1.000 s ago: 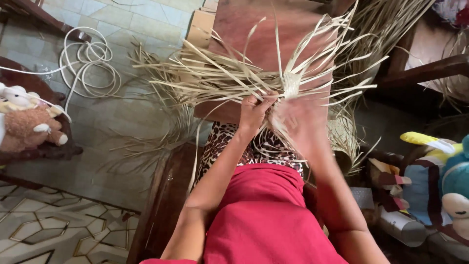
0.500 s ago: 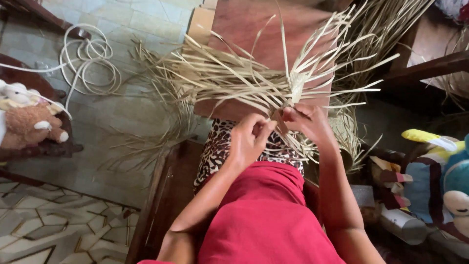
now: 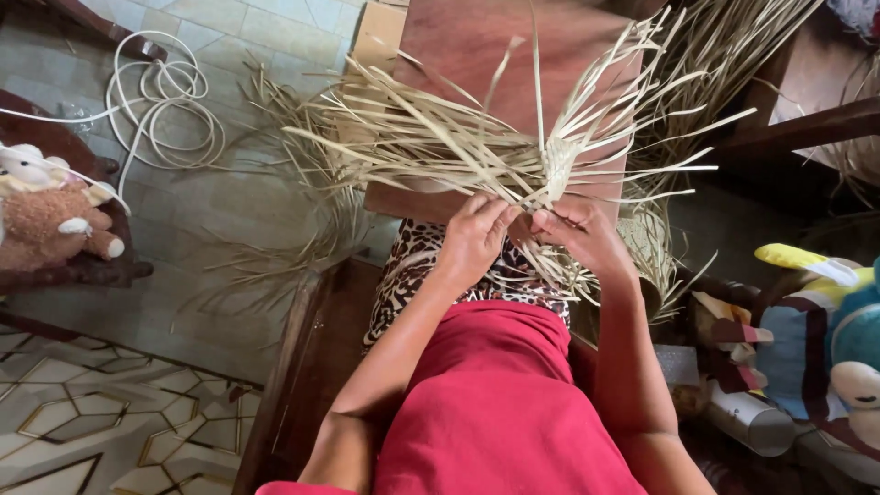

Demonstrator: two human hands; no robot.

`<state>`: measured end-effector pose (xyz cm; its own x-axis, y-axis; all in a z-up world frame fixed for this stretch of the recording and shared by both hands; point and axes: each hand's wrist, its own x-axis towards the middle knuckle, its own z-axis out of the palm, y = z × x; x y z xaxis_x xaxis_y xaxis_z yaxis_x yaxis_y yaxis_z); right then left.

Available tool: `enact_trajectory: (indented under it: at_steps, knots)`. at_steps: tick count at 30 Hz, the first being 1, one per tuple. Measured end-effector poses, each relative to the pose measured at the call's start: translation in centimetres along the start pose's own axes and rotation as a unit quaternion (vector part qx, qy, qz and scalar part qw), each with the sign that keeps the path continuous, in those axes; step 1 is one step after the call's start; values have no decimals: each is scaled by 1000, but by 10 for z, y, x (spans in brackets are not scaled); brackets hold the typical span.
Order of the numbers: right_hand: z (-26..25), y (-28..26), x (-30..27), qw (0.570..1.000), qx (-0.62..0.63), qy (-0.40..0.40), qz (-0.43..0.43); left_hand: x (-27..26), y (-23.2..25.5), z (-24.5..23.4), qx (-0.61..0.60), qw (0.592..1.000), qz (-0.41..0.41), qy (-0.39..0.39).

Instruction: The person is weaving dried palm leaves together to create a handcrafted item, using intricate finger movements to interlace the strands.

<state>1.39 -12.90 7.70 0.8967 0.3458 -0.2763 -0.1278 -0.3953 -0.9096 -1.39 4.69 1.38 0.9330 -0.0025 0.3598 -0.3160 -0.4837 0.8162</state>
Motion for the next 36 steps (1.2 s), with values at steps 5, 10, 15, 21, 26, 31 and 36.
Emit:
enact_trajectory:
  at_steps: [5,10,15,21,26,31,36]
  knots:
    - [0,7,1,999,-6,-17,31,-3,11,-11,-265,951,-158,-3]
    - [6,-1,-4,995,67,32,72,-6,28,-8,-369,895,-250,4]
    - [4,5,-4,995,51,35,77,-7,42,-12,-370,888,-271,9]
    - [8,0,-5,996,70,37,34,-12,24,3,-256,940,-222,30]
    - [10,-13,-6,995,81,55,19,-6,9,7,-256,955,-147,27]
    - [9,-23,-7,997,64,52,1,-3,-4,13,-330,935,-129,29]
    - [-16,-17,-3,998,-52,16,-27,4,1,16,-315,944,-87,44]
